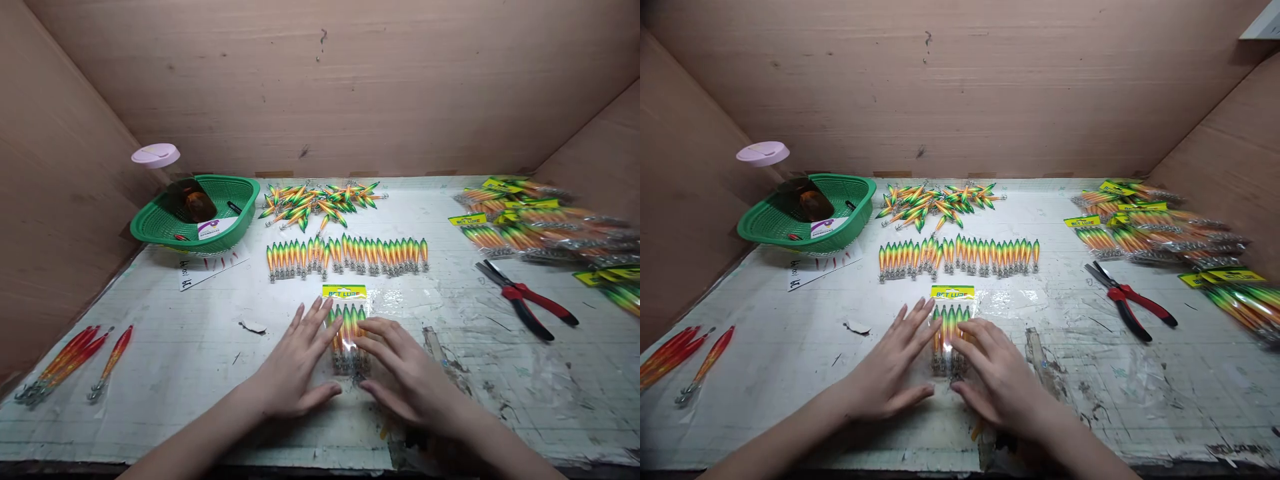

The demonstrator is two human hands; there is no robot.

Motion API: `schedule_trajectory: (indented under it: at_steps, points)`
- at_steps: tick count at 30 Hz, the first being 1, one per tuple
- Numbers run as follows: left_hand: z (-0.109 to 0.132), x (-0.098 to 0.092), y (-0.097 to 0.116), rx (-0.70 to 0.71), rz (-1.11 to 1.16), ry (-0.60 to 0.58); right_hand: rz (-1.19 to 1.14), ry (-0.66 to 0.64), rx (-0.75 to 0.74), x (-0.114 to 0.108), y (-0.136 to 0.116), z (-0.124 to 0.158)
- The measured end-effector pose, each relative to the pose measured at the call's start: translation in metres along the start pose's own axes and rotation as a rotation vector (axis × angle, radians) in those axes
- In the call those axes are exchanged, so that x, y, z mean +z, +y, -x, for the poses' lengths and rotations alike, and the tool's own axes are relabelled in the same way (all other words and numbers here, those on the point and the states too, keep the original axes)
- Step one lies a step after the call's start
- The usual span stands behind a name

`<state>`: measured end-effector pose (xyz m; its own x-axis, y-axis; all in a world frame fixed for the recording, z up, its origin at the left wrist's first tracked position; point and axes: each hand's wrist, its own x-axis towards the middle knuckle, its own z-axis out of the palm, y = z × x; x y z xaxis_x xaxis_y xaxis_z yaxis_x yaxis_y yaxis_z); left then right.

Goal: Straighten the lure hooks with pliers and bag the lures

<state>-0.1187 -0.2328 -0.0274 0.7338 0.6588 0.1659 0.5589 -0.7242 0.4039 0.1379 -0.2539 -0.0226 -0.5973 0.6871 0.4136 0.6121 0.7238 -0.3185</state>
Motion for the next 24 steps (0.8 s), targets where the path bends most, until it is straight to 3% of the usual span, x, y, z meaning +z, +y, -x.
schedule_trajectory:
  at_steps: [3, 5, 7, 10, 12, 14, 16, 18, 24]
  points:
    - [0.020, -0.013, -0.011, 0.123, 0.061, 0.049, 0.116, 0.031, -0.108, -0.021, 0.005, 0.017]
    - [0.026, -0.015, -0.013, 0.210, 0.166, 0.013, 0.150, 0.003, -0.248, -0.024, 0.004, 0.022]
    - [0.024, -0.012, -0.009, 0.272, 0.294, -0.068, 0.038, -0.059, -0.319, -0.021, -0.001, 0.021]
    - [0.015, -0.003, 0.000, 0.265, 0.333, -0.108, -0.145, -0.091, -0.275, -0.011, -0.007, 0.016]
    - [0.012, 0.005, 0.004, 0.234, 0.263, -0.016, -0.190, -0.072, -0.229, -0.007, -0.007, 0.016]
    - [0.013, 0.015, 0.007, 0.193, 0.224, 0.151, -0.244, -0.044, -0.157, -0.005, -0.005, 0.018]
    - [0.017, 0.025, 0.011, 0.096, 0.234, 0.305, -0.290, -0.013, -0.045, -0.002, -0.006, 0.020]
    - [0.019, 0.031, 0.018, -0.069, 0.244, 0.378, -0.308, 0.026, 0.109, 0.002, -0.010, 0.021]
    - [0.005, 0.031, 0.044, -0.560, 0.307, 0.260, -0.248, 0.186, 0.571, 0.026, -0.027, 0.018]
